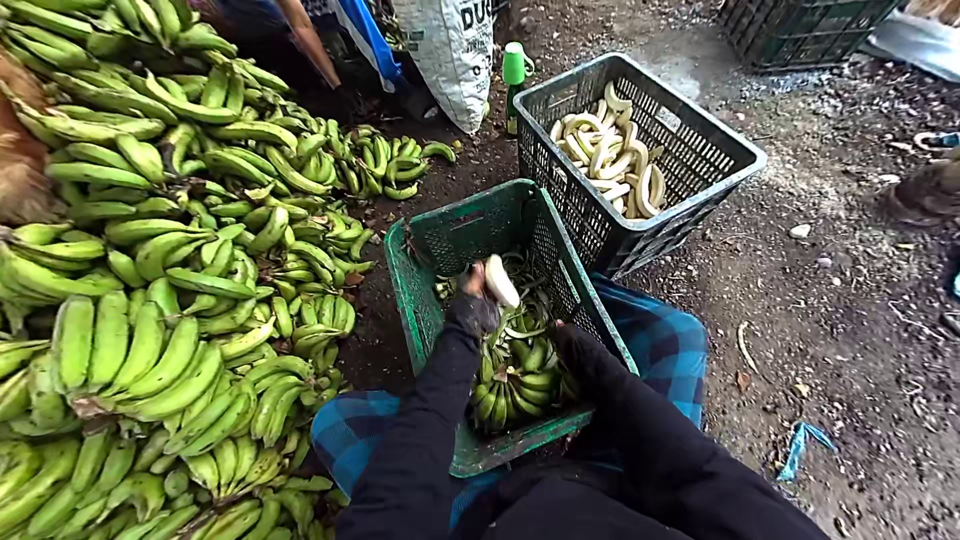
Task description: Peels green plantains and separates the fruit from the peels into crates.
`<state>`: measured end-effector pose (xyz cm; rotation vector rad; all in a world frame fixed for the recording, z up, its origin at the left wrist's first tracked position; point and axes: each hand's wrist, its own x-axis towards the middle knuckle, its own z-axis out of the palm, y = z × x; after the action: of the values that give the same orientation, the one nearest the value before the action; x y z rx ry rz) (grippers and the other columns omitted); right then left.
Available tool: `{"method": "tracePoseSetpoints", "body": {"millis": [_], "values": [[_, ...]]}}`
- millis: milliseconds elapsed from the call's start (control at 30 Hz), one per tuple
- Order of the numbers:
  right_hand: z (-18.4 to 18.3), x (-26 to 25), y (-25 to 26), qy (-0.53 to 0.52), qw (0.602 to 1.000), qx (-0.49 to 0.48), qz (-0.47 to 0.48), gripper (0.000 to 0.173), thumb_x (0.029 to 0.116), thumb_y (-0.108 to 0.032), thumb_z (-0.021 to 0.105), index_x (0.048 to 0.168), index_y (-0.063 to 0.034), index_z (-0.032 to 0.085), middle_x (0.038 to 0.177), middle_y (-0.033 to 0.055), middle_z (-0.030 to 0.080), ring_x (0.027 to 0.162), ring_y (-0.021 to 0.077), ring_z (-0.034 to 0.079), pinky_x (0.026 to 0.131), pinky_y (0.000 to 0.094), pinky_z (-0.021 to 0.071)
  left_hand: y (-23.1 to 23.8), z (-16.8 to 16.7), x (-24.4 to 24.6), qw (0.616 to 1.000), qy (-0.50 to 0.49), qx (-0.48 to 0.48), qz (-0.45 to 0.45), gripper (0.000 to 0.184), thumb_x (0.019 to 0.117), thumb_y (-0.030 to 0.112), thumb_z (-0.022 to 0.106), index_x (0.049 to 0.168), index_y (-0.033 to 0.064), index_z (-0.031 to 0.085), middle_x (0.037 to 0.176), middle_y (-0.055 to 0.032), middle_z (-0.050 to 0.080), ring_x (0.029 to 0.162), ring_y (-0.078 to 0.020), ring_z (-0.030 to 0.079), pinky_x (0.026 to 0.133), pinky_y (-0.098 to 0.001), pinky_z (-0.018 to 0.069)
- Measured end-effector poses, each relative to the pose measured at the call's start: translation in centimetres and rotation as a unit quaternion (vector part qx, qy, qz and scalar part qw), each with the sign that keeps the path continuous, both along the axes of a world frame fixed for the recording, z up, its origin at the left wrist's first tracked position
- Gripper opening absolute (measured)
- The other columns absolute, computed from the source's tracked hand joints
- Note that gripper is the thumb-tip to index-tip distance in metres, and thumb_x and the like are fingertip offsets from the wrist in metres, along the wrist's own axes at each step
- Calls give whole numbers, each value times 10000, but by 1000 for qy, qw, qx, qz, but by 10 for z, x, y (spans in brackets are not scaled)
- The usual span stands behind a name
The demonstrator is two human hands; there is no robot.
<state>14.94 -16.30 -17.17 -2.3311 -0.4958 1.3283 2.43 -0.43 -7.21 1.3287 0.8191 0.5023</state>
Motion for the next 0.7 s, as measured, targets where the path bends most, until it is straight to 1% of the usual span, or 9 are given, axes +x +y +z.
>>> {"method": "tracePoseSetpoints", "body": {"millis": [67, 133, 200, 267, 333, 433, 600, 633, 700], "values": [[-11, 3, 3, 49, 993, 53, -96, 516, 1132, -408, 334, 1379, -8, 546, 1140, 170, 647, 955, 213, 650, 887, 387, 528, 4, 64, 35, 996, -81, -27, 18, 451, 1129, 318, 276, 1512, 86, 328, 1217, -133, 660, 957, -175, 691, 793, -334, 575], [-9, 7, 5, 124, 966, 114, -198, 530, 1143, -394, 281, 1386, 11, 521, 1046, 158, 634, 830, 182, 628, 792, 342, 538, 2, 72, 40, 991, 42, 97, -79, 598, 1077, 148, 441, 1612, 74, 184, 1415, -199, 565, 1150, -252, 625, 917, -385, 522], [0, 6, 7, 206, 917, 175, -293, 547, 1144, -409, 229, 1294, 21, 532, 845, 96, 579, 656, 140, 576, 635, 292, 521, 0, 2, 14, 875, 250, 333, -248, 744, 986, 432, 632, 1533, -10, 392, 1368, -258, 603, 1210, -357, 634, 1020, -517, 514], [11, 3, 7, 245, 891, 204, -324, 526, 1146, -400, 228, 1243, 19, 530, 769, 70, 561, 603, 130, 567, 589, 280, 519, -15, -41, -6, 704, 479, 289, -438, 793, 951, 696, 523, 1500, 125, 495, 1391, -246, 590, 1285, -453, 563, 1039, -702, 418], [25, 5, 3, 200, 928, 190, -251, 485, 1152, -336, 251, 1374, 22, 489, 914, 112, 602, 723, 141, 610, 701, 287, 541, -32, -75, -19, 630, 538, 222, -514, 769, 934, 708, 542, 1425, 117, 562, 1378, -237, 595, 1275, -457, 564, 997, -730, 425], [43, 6, -8, 139, 964, 137, -181, 454, 1135, -245, 383, 1508, 14, 367, 1114, 219, 624, 856, 221, 645, 820, 366, 547, -49, -89, -28, 639, 546, 205, -502, 715, 915, 564, 688, 1457, 131, 517, 1409, -209, 579, 1287, -428, 562, 1006, -700, 438], [95, 13, -32, 75, 992, 98, -37, 479, 1065, -22, 478, 1518, 48, 337, 1322, 271, 554, 1057, 256, 616, 952, 373, 500, -41, -87, -35, 632, 532, 234, -512, 546, 978, 460, 650, 1436, 177, 562, 1406, -175, 594, 1298, -401, 563, 1024, -663, 452], [109, 17, -38, 41, 996, 45, 59, 497, 1071, -74, 503, 1539, 14, 361, 1426, 277, 539, 1254, 304, 591, 1085, 423, 450, -40, -82, -37, 638, 532, 236, -504, 524, 983, 450, 645, 1424, 175, 573, 1400, -173, 599, 1295, -395, 567, 1025, -656, 454], [130, 21, -49, -44, 968, -78, 236, 489, 1085, -258, 502, 1547, -123, 414, 1429, 255, 573, 1335, 409, 559, 1097, 606, 425, -34, -65, -41, 663, 534, 236, -469, 499, 984, 429, 643, 1414, 182, 587, 1402, -161, 602, 1295, -383, 570, 1034, -643, 456]]}}
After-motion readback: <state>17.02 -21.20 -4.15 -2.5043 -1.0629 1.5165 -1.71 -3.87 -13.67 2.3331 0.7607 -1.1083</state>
